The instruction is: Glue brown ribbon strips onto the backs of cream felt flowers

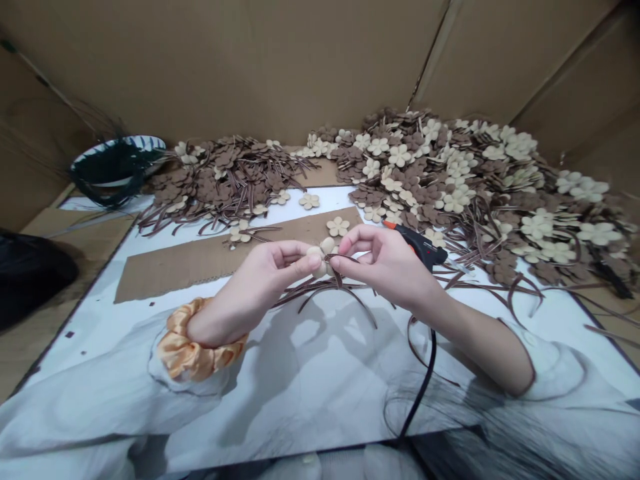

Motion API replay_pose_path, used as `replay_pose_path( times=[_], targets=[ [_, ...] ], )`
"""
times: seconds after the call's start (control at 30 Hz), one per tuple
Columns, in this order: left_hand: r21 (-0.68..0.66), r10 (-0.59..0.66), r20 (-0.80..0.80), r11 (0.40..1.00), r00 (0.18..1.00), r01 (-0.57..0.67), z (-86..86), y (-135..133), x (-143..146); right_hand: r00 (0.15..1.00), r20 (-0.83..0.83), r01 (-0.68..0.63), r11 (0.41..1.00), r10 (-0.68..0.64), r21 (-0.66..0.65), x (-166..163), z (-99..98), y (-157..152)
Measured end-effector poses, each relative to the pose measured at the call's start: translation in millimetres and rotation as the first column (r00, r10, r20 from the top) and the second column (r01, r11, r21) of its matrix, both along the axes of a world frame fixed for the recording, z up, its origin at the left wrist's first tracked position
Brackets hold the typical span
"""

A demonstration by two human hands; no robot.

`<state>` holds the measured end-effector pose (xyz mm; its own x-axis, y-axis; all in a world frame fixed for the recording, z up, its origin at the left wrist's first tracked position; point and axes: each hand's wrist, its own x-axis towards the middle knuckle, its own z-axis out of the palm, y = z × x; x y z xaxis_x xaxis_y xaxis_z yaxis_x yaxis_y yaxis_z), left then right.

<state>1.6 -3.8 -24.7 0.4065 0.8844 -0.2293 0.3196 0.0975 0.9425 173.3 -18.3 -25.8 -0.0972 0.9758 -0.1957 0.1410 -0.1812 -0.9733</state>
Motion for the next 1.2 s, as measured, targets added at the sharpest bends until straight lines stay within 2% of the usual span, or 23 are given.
replay_pose_path(
  times=[0.23, 0.43, 0.6, 0.73, 0.87, 1.0, 1.2],
  targets=[
    [0.031, -0.006, -0.095, 0.999, 0.995, 0.009, 4.4, 1, 0, 1.000, 0.019, -0.027, 0.997, 0.025, 0.079, 0, -8.4, -3],
    [0.275, 0.061, -0.235, 0.961, 0.970, 0.006, 7.0, -2, 4, 0.998, -0.053, -0.030, 0.999, 0.031, 0.016, 1, -3.9, -2],
    [0.372, 0.131, -0.277, 0.928, 0.952, -0.019, 8.4, -4, 4, 0.996, -0.076, -0.037, 0.999, 0.037, 0.001, 5, 0.4, 2],
    [0.342, 0.166, -0.241, 0.937, 0.956, -0.077, 9.4, -4, 5, 0.997, -0.060, -0.057, 0.997, 0.054, -0.046, 3, -1.9, 0],
    [0.251, 0.108, -0.215, 0.967, 0.971, -0.052, 10.9, -1, 2, 0.988, -0.089, -0.137, 0.983, 0.126, -0.125, 3, -3.2, -1],
    [0.131, 0.038, -0.183, 0.991, 0.982, -0.014, 12.0, 1, -1, 0.982, -0.039, -0.187, 0.977, 0.184, -0.102, 7, -4.4, 0],
    [0.115, 0.067, -0.160, 0.992, 0.985, -0.049, 10.8, 0, 2, 0.975, -0.073, -0.215, 0.972, 0.209, -0.092, 3, -9.2, 0]
  ],
)
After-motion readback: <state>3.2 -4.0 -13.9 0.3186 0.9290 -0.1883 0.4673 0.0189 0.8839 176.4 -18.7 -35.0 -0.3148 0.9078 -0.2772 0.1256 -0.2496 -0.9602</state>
